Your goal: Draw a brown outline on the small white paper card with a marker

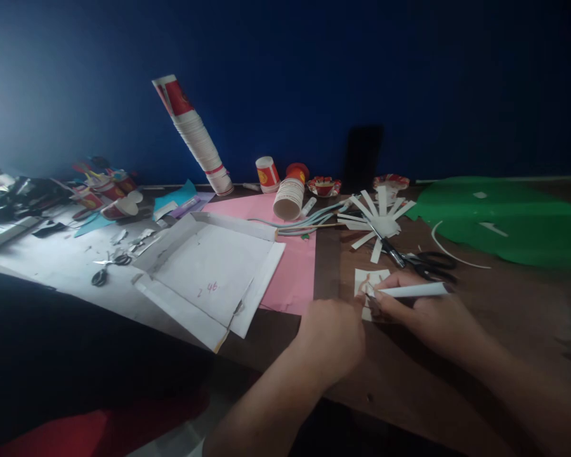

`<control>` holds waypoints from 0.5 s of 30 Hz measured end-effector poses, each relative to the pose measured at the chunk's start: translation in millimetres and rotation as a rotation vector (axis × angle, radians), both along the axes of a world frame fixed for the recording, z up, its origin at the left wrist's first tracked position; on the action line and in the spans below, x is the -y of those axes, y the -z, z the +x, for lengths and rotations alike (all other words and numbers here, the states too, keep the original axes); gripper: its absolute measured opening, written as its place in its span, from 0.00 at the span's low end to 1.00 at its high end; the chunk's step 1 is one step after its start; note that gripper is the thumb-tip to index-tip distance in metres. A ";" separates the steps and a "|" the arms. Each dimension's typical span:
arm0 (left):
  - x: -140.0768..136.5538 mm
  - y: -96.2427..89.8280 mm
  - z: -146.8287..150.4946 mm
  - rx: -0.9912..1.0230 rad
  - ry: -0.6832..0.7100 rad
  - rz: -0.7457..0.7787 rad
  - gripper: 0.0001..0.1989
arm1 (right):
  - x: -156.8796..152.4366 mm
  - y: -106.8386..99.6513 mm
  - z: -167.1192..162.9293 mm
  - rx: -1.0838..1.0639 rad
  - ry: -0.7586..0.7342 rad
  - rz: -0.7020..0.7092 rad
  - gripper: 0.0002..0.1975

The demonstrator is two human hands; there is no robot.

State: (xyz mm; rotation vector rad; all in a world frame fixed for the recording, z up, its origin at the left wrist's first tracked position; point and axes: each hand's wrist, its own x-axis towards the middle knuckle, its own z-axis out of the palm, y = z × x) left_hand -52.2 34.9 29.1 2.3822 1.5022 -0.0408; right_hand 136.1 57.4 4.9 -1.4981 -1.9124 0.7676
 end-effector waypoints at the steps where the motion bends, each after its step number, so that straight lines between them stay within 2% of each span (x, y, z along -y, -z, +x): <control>1: 0.0 0.1 0.1 0.000 0.004 0.003 0.24 | 0.0 0.0 -0.2 -0.002 -0.001 0.000 0.10; 15: -3.0 -2.9 -4.0 0.018 -0.012 -0.027 0.24 | -0.3 4.0 0.2 0.018 -0.007 -0.017 0.08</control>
